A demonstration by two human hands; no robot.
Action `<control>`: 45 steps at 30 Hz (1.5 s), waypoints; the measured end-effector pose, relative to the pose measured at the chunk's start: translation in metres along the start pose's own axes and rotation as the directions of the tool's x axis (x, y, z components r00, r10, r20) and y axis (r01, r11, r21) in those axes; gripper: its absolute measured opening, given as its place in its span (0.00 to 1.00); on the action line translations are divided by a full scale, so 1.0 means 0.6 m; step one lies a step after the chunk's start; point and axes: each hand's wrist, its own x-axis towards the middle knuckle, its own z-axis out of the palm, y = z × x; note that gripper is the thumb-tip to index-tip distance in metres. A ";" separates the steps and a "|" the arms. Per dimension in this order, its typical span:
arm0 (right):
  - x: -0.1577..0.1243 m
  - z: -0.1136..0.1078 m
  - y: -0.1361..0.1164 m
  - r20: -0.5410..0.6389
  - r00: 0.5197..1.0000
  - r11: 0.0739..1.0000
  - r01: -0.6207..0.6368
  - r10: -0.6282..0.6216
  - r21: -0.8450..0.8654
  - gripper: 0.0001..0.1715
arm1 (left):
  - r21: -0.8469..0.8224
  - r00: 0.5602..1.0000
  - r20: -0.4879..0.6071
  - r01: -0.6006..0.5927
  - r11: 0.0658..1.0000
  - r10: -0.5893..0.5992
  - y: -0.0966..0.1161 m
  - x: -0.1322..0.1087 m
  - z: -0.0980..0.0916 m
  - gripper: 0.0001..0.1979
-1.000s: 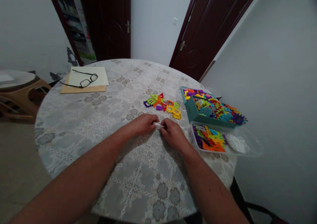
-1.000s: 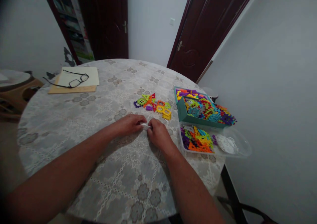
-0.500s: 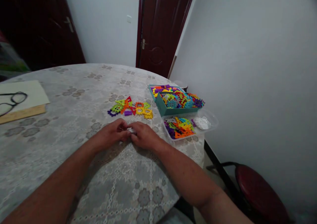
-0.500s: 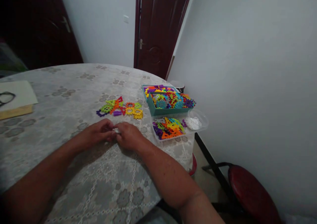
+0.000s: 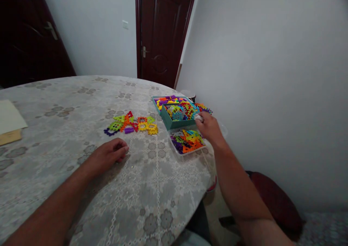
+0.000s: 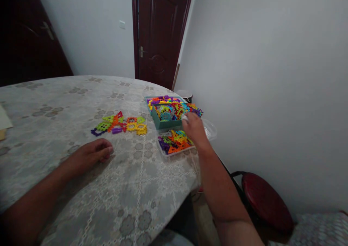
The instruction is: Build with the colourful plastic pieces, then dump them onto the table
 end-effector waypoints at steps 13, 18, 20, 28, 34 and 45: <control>-0.025 -0.010 0.106 -0.188 0.952 0.966 -0.254 0.242 -0.045 0.22 | 0.033 1.000 -0.004 -0.009 0.999 0.009 0.012 -0.001 0.005 0.26; -0.067 0.033 -0.087 0.065 0.993 0.953 0.078 -0.101 0.292 0.16 | 0.041 0.999 -0.004 -0.044 0.998 0.045 0.003 -0.009 0.007 0.22; -0.089 0.057 -0.167 0.246 0.934 0.898 0.142 -0.261 0.416 0.15 | 0.045 0.997 -0.004 -0.071 0.996 0.071 0.001 -0.013 0.010 0.20; -0.125 0.196 -0.328 0.483 0.779 0.908 0.265 -0.399 0.324 0.19 | 0.294 0.912 -0.292 -0.202 0.934 0.289 0.006 -0.023 -0.005 0.10; -0.145 0.264 -0.329 0.348 0.895 0.959 0.241 -0.278 0.146 0.22 | 0.509 0.776 -0.457 -0.172 0.844 0.434 -0.022 0.005 -0.046 0.19; -0.156 0.277 -0.326 0.336 0.883 0.930 0.240 -0.328 0.277 0.15 | 0.822 0.903 -0.250 0.007 0.569 0.350 -0.038 0.186 -0.104 0.31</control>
